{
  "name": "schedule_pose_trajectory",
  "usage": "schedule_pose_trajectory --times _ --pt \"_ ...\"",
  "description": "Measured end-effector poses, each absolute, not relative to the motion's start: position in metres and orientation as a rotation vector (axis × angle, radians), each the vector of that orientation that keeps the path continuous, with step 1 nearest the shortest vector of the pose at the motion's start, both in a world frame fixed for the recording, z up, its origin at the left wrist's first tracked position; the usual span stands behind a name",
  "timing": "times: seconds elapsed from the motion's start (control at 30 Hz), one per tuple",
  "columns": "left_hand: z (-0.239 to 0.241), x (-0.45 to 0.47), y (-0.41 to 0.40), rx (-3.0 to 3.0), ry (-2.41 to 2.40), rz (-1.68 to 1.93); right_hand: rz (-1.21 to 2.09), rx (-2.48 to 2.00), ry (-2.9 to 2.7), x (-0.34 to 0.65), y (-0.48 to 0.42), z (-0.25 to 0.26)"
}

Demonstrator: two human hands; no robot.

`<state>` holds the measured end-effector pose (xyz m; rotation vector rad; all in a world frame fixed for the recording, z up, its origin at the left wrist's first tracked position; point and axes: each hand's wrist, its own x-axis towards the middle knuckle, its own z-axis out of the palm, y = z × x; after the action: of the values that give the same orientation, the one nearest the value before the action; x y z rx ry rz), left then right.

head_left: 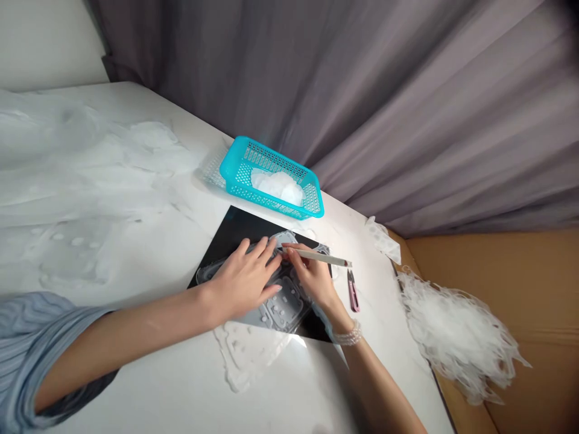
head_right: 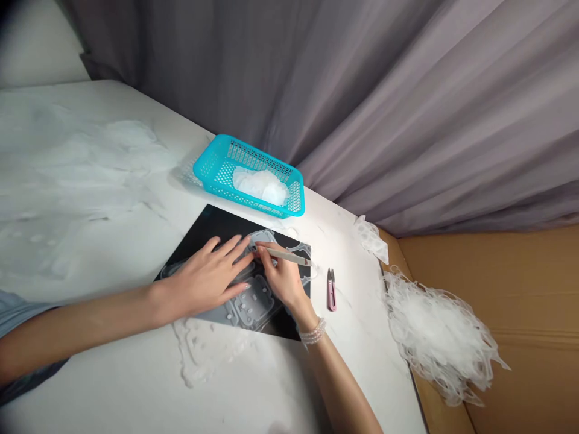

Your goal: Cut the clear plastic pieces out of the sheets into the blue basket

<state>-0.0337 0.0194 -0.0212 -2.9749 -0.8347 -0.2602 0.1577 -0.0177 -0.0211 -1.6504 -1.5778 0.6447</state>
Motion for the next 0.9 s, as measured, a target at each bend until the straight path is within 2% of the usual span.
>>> schedule_pose_trajectory --times 0.23,0.6,0.9 --pt "-0.032 -0.039 0.029 -3.058 -0.746 -0.268 0.493 -1.699 -1.694 0.154 -0.019 -0.019" --pt "-0.026 -0.039 0.028 -3.024 -0.701 -0.090 0.338 -1.690 -1.837 0.142 -0.007 -0.015" --pt "-0.027 -0.039 0.029 -3.022 -0.665 -0.089 0.309 -1.749 -1.905 0.142 -0.037 -0.004"
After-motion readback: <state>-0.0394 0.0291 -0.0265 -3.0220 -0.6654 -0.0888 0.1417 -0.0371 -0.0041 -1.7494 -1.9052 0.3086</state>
